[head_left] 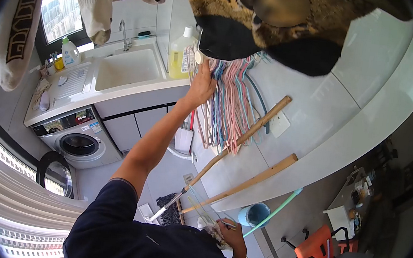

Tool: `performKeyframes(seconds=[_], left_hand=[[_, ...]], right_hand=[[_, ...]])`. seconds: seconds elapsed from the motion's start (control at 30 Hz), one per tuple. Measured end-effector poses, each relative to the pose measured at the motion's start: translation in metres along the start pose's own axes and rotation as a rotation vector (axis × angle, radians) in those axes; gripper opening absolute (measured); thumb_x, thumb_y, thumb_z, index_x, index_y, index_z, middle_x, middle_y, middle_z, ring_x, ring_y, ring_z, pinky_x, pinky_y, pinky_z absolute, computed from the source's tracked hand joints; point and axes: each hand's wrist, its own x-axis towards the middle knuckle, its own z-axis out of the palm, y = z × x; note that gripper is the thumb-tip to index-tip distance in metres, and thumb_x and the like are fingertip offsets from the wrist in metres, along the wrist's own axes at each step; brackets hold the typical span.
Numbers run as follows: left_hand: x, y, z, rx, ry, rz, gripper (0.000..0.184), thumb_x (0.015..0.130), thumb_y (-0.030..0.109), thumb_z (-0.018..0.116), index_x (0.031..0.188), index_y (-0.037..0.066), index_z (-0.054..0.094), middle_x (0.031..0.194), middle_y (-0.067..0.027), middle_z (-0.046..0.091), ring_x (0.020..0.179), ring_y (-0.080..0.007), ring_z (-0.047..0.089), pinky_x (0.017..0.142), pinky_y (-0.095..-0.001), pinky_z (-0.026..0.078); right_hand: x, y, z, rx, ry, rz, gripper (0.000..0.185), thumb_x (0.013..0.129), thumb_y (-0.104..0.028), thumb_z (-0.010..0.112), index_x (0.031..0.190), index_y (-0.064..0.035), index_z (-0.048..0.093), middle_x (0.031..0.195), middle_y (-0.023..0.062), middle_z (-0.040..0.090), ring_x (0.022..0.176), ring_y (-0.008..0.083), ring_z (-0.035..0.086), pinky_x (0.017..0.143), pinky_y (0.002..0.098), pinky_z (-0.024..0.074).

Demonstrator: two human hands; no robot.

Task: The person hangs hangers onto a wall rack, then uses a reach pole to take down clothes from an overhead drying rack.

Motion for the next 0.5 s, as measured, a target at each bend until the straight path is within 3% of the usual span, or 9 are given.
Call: performKeyframes(seconds=[0.1, 0.13, 0.23, 0.37, 0.4, 0.5], left_hand=[[-0.008, 0.004, -0.007, -0.050, -0.044, -0.102, 0.081, 0.078, 0.000, 0.049, 0.146, -0.008, 0.004, 0.140, -0.0398, 0.022, 0.127, -0.0543, 0.032, 0.107, -0.0483, 0.030], [-0.009, -0.001, -0.005, -0.036, -0.007, -0.027, 0.083, 0.079, 0.002, 0.049, 0.147, -0.007, 0.001, 0.147, -0.0390, 0.011, 0.135, -0.0532, 0.021, 0.111, -0.0460, 0.025], [-0.014, -0.003, -0.007, -0.023, -0.036, -0.093, 0.084, 0.081, 0.004, 0.049, 0.147, -0.006, -0.001, 0.151, -0.0371, 0.002, 0.139, -0.0513, 0.013, 0.114, -0.0441, 0.020], [-0.026, -0.006, -0.015, 0.009, -0.070, -0.078, 0.076, 0.093, 0.020, 0.050, 0.147, -0.007, 0.004, 0.151, -0.0359, 0.007, 0.142, -0.0468, 0.012, 0.115, -0.0429, 0.020], [-0.032, -0.006, -0.016, -0.054, -0.075, -0.169, 0.073, 0.097, 0.028, 0.048, 0.147, -0.006, 0.008, 0.152, -0.0338, 0.010, 0.143, -0.0442, 0.012, 0.115, -0.0415, 0.020], [-0.058, -0.002, -0.024, -0.195, -0.042, -0.225, 0.071, 0.098, 0.029, 0.046, 0.148, -0.005, 0.009, 0.153, -0.0314, 0.011, 0.144, -0.0422, 0.013, 0.115, -0.0407, 0.020]], right_hand=[[-0.007, -0.021, -0.010, 0.098, 0.002, -0.106, 0.032, 0.087, -0.025, 0.065, 0.107, 0.0001, 0.069, 0.082, 0.0090, 0.071, 0.076, 0.0122, 0.066, 0.070, 0.0276, 0.0516], [-0.012, -0.033, -0.017, 0.028, 0.002, -0.151, 0.028, 0.087, -0.022, 0.065, 0.105, -0.0009, 0.070, 0.081, 0.0083, 0.071, 0.076, 0.0115, 0.066, 0.071, 0.0270, 0.0518], [-0.017, -0.050, -0.028, 0.062, -0.018, -0.226, 0.028, 0.087, -0.022, 0.066, 0.104, -0.0006, 0.070, 0.082, 0.0079, 0.070, 0.075, 0.0116, 0.065, 0.070, 0.0270, 0.0516], [-0.032, -0.071, -0.042, -0.028, 0.047, -0.400, 0.024, 0.090, -0.017, 0.061, 0.107, -0.0020, 0.067, 0.088, 0.0075, 0.069, 0.078, 0.0117, 0.062, 0.072, 0.0271, 0.0502], [-0.033, -0.067, -0.043, -0.033, 0.050, -0.414, 0.022, 0.091, -0.015, 0.059, 0.108, -0.0028, 0.067, 0.087, 0.0074, 0.068, 0.080, 0.0118, 0.062, 0.073, 0.0269, 0.0497], [-0.044, -0.062, -0.042, 0.016, 0.055, -0.322, 0.021, 0.090, -0.015, 0.060, 0.106, -0.0026, 0.067, 0.085, 0.0070, 0.067, 0.080, 0.0115, 0.061, 0.072, 0.0271, 0.0492]])
